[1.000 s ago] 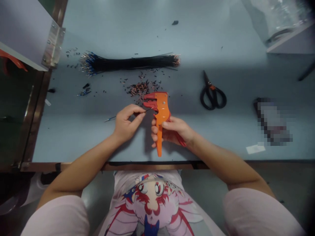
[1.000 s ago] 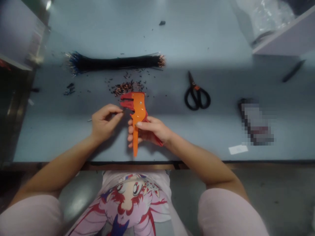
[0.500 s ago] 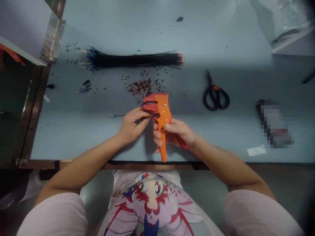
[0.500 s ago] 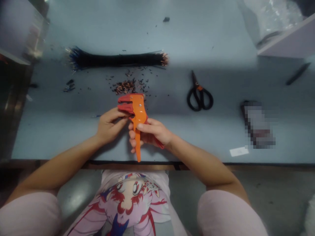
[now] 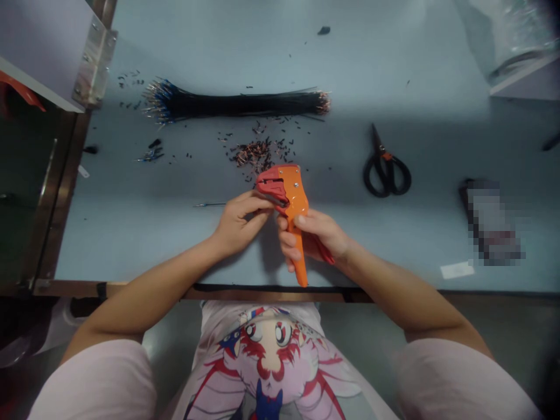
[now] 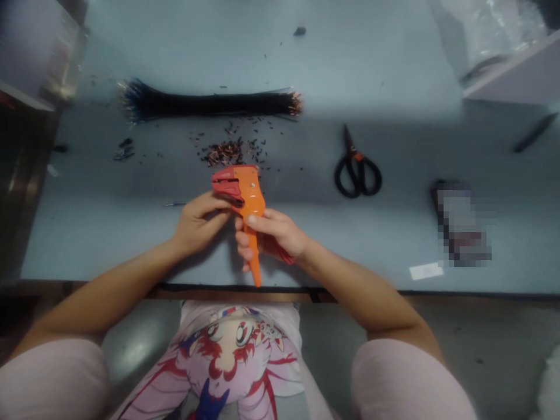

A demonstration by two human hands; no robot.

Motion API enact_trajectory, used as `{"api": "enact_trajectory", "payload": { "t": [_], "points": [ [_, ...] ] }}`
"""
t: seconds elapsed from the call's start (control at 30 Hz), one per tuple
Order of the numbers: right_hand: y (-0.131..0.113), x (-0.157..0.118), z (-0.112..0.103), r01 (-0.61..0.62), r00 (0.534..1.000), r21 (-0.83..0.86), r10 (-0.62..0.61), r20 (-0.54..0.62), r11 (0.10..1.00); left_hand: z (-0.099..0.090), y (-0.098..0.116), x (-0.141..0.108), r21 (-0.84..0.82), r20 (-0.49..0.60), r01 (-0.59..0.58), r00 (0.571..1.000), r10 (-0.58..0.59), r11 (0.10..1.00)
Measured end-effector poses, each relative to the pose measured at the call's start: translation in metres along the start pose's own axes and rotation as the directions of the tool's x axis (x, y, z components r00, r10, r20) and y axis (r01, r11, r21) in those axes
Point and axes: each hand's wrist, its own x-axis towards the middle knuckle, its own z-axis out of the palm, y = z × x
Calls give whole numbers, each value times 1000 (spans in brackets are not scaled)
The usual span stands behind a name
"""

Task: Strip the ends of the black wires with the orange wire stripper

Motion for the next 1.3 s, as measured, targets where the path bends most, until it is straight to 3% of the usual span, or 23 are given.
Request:
{"api": "enact_trajectory", "payload": {
  "t": [0.2, 0.93, 1.3],
  "points": [
    [2, 1, 0, 6, 1000, -37, -7, -19, 999, 1, -1, 0, -25, -7, -43, 999, 43, 999],
    [4, 4, 5, 29, 996, -152, -42, -84, 988, 2, 1, 1, 0, -8, -17, 1000, 17, 1000],
    [1, 12, -3, 0, 979, -137, -28, -203, 991, 1, -3, 2, 77, 3, 211, 977, -212, 974]
  ]
}}
